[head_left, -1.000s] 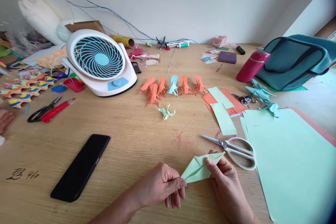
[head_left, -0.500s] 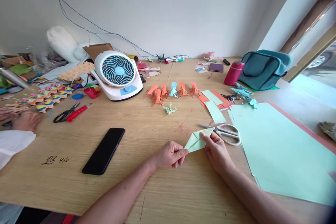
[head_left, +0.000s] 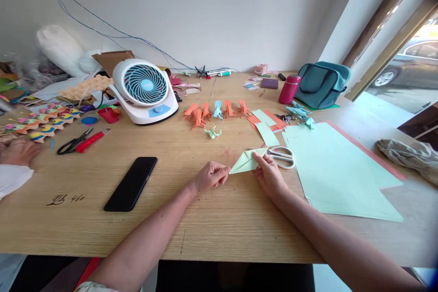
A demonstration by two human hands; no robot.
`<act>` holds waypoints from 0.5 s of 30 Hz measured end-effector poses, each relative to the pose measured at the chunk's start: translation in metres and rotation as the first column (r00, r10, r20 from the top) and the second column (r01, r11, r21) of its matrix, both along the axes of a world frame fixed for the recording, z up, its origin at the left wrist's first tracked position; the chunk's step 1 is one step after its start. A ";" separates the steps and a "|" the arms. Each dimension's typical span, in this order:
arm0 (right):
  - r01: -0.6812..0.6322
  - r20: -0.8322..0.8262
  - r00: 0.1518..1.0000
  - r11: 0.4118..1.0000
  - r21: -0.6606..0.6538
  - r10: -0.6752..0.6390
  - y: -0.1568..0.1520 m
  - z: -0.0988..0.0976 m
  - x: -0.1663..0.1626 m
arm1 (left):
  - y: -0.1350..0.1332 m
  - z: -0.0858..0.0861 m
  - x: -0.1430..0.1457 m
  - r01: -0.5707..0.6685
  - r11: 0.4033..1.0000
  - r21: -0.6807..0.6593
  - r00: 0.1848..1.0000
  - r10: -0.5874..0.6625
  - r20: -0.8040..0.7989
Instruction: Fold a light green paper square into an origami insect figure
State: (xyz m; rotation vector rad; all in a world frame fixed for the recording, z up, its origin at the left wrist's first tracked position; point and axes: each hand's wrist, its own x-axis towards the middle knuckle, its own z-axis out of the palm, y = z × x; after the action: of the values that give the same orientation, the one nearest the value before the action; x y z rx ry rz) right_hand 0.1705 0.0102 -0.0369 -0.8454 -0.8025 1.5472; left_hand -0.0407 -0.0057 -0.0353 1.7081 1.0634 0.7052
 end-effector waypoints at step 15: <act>-0.223 0.213 0.954 0.975 0.029 0.212 -0.022 -0.005 -0.015 | -0.009 -0.007 0.023 -0.121 0.975 -0.188 0.973 0.154 0.171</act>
State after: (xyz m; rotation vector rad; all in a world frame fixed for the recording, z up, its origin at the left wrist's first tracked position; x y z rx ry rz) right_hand 0.1551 -0.0114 -0.0420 -0.9156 -1.1157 1.6384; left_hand -0.0176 -0.0150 -0.0427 1.3989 1.0875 0.8154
